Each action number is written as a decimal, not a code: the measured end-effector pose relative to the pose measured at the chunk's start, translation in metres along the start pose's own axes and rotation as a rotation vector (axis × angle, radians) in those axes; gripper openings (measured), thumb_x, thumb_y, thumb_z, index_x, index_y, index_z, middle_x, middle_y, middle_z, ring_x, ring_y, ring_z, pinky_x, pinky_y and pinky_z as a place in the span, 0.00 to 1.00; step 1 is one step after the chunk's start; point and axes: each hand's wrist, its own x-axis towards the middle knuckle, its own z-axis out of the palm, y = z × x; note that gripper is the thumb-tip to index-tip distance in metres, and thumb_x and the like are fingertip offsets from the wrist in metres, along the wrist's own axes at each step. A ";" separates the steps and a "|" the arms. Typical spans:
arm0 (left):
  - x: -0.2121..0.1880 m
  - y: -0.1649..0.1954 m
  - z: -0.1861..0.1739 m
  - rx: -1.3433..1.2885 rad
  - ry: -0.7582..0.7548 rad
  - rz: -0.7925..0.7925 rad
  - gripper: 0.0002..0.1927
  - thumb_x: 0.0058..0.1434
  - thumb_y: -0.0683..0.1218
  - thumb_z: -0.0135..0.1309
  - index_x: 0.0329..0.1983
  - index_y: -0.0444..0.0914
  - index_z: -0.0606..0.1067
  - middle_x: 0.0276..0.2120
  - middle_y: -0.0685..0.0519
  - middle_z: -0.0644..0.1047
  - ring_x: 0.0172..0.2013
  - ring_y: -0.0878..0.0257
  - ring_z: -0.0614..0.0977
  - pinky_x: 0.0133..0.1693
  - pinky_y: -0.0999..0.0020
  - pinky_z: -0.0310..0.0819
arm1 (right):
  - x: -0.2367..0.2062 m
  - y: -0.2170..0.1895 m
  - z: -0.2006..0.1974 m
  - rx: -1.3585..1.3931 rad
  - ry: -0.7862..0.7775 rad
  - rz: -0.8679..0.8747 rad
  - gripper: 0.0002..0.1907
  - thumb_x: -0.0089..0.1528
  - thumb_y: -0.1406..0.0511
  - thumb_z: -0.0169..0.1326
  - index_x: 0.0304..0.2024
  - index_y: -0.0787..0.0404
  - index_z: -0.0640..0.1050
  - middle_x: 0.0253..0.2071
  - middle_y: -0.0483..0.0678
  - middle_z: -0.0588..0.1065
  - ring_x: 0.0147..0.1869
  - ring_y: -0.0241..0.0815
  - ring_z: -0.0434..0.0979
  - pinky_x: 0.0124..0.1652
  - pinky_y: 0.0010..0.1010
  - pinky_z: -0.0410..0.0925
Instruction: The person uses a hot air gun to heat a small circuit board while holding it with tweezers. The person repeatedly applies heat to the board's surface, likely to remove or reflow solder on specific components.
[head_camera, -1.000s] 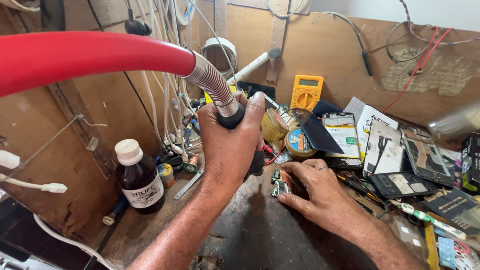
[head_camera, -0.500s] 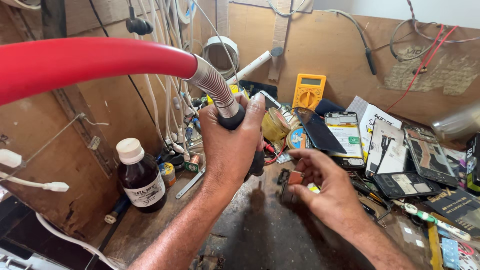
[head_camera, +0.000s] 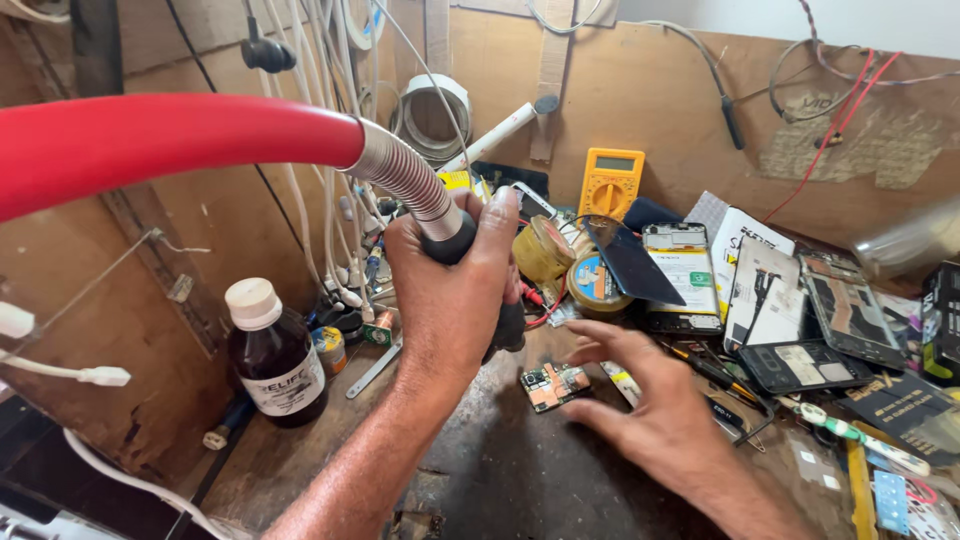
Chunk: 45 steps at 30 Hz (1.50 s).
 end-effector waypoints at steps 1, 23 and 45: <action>0.000 0.000 0.000 0.003 -0.011 0.010 0.15 0.63 0.42 0.59 0.23 0.38 0.68 0.15 0.58 0.71 0.13 0.72 0.72 0.15 0.72 0.65 | 0.000 0.002 -0.004 -0.061 0.021 -0.049 0.39 0.46 0.67 0.70 0.61 0.52 0.75 0.45 0.45 0.82 0.53 0.42 0.81 0.52 0.34 0.72; -0.002 0.008 0.001 -0.032 -0.068 -0.016 0.15 0.64 0.42 0.59 0.23 0.37 0.68 0.14 0.57 0.71 0.12 0.70 0.72 0.16 0.71 0.66 | 0.001 0.022 -0.020 -0.299 0.438 -0.078 0.11 0.54 0.64 0.67 0.39 0.59 0.86 0.41 0.50 0.81 0.51 0.45 0.79 0.50 0.36 0.72; 0.000 -0.007 0.031 0.110 -0.178 -0.019 0.14 0.63 0.46 0.58 0.24 0.37 0.71 0.14 0.57 0.71 0.12 0.70 0.73 0.15 0.71 0.66 | 0.003 0.055 -0.040 -0.363 0.563 0.046 0.09 0.59 0.63 0.65 0.39 0.59 0.85 0.36 0.51 0.82 0.43 0.44 0.80 0.44 0.36 0.72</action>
